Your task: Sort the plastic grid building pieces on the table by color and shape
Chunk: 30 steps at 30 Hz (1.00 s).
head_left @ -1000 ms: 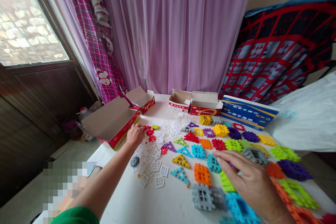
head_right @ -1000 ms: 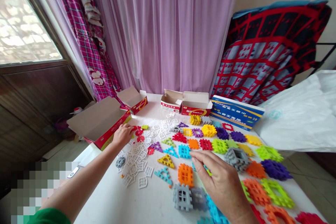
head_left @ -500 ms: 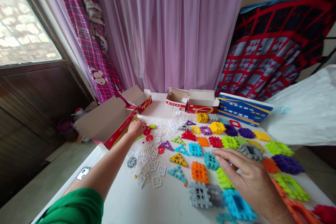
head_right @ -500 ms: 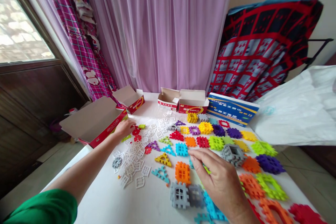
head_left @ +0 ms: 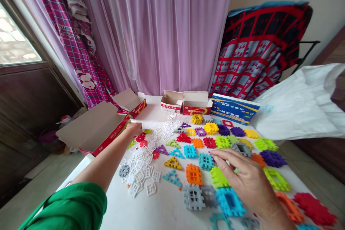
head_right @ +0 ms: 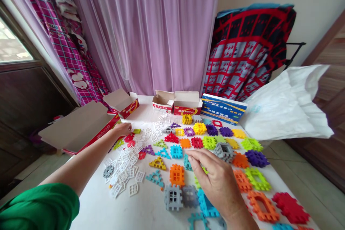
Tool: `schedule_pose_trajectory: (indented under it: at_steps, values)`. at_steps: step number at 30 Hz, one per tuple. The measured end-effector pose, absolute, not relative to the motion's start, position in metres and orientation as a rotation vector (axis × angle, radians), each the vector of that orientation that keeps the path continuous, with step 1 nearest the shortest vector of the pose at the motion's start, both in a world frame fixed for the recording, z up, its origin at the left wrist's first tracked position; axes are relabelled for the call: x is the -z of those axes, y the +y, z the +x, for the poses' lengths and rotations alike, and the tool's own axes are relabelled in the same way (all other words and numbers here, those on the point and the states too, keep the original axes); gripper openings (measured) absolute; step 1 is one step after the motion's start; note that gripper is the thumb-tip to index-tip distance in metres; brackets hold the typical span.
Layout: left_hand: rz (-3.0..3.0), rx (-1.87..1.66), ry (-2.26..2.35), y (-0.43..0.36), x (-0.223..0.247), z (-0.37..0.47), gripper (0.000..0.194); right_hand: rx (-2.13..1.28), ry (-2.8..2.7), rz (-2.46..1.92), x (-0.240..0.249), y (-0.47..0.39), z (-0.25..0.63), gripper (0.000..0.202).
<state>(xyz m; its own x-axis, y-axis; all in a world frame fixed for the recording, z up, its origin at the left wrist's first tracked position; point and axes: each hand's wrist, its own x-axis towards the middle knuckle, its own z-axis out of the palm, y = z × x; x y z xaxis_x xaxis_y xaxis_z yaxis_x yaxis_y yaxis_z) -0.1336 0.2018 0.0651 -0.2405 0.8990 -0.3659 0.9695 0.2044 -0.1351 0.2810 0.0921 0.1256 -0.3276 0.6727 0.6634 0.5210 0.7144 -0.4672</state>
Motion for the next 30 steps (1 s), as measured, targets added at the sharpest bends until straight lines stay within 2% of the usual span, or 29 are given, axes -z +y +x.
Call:
schedule_pose_trajectory:
  at_steps: [9,13,20,26,30]
  values:
    - [1.804,0.559,2.205,0.203,-0.062,-0.138,0.037,-0.183,-1.997,-0.908,-0.120,0.093,0.289,0.019]
    - [1.815,0.534,2.216,0.201,-0.062,-0.139,0.038,-0.172,-2.041,-1.105,-0.112,0.115,0.272,0.024]
    - [1.809,0.479,2.172,0.199,-0.064,-0.141,0.037,-0.188,-2.578,-1.551,-0.087,0.205,0.209,0.026]
    - [1.833,0.433,2.154,0.200,-0.056,-0.146,0.036,-0.170,-2.794,-1.573,-0.064,0.233,0.195,0.032]
    - [1.875,0.381,2.161,0.201,-0.052,-0.150,0.024,-0.155,-2.852,-1.531,-0.058,0.232,0.198,0.036]
